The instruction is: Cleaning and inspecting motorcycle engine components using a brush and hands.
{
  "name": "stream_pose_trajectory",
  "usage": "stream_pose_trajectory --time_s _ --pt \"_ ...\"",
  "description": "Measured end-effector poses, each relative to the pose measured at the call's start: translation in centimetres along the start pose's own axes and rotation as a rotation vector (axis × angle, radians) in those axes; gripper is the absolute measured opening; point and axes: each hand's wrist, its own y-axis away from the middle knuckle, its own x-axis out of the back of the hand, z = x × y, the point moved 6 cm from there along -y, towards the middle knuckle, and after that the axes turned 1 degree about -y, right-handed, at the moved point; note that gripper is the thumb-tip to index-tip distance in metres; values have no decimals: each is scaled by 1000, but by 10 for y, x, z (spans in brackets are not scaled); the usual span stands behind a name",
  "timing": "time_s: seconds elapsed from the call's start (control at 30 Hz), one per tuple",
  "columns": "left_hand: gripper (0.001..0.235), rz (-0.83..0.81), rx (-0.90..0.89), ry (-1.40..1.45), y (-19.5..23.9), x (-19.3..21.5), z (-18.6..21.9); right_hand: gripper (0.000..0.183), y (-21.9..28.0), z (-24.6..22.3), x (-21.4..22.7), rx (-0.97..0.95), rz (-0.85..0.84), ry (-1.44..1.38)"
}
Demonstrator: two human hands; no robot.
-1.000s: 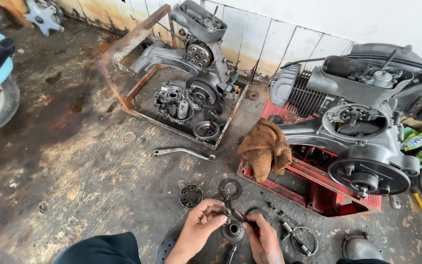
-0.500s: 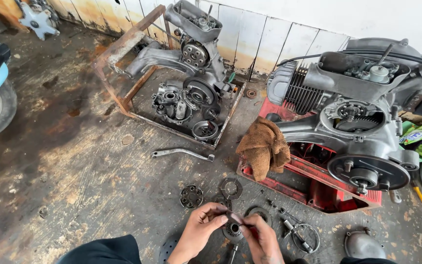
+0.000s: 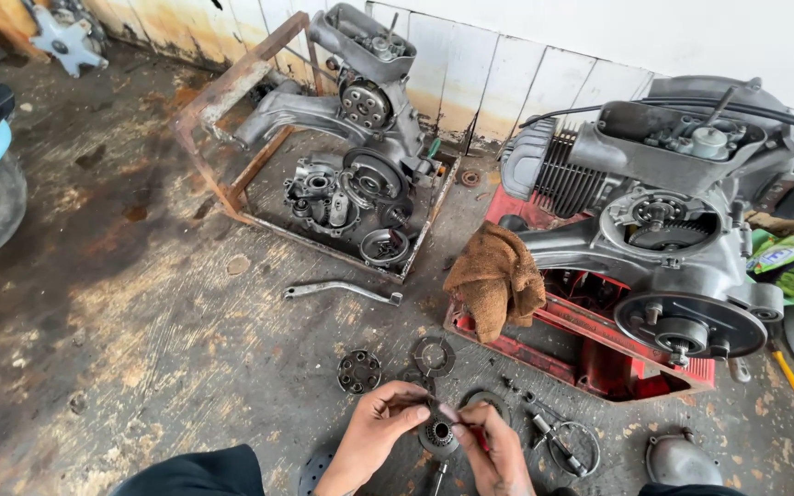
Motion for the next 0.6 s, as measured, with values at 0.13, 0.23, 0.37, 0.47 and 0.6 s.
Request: stream_pose_trajectory --time_s 0.13,0.23,0.37,0.47,0.6 --pt "37 9 -14 -71 -2 0 -4 15 5 65 9 -267 19 144" --pt "50 -21 -10 43 -6 -3 -7 9 -3 39 12 -166 96 15" --pt "33 -21 -15 -63 -2 -7 -7 13 4 50 6 -147 27 114" --pt "28 56 -16 5 -6 -1 -7 13 6 57 6 -210 70 91" --pt "15 63 -50 115 -12 10 -37 22 9 68 -6 -145 180 8"
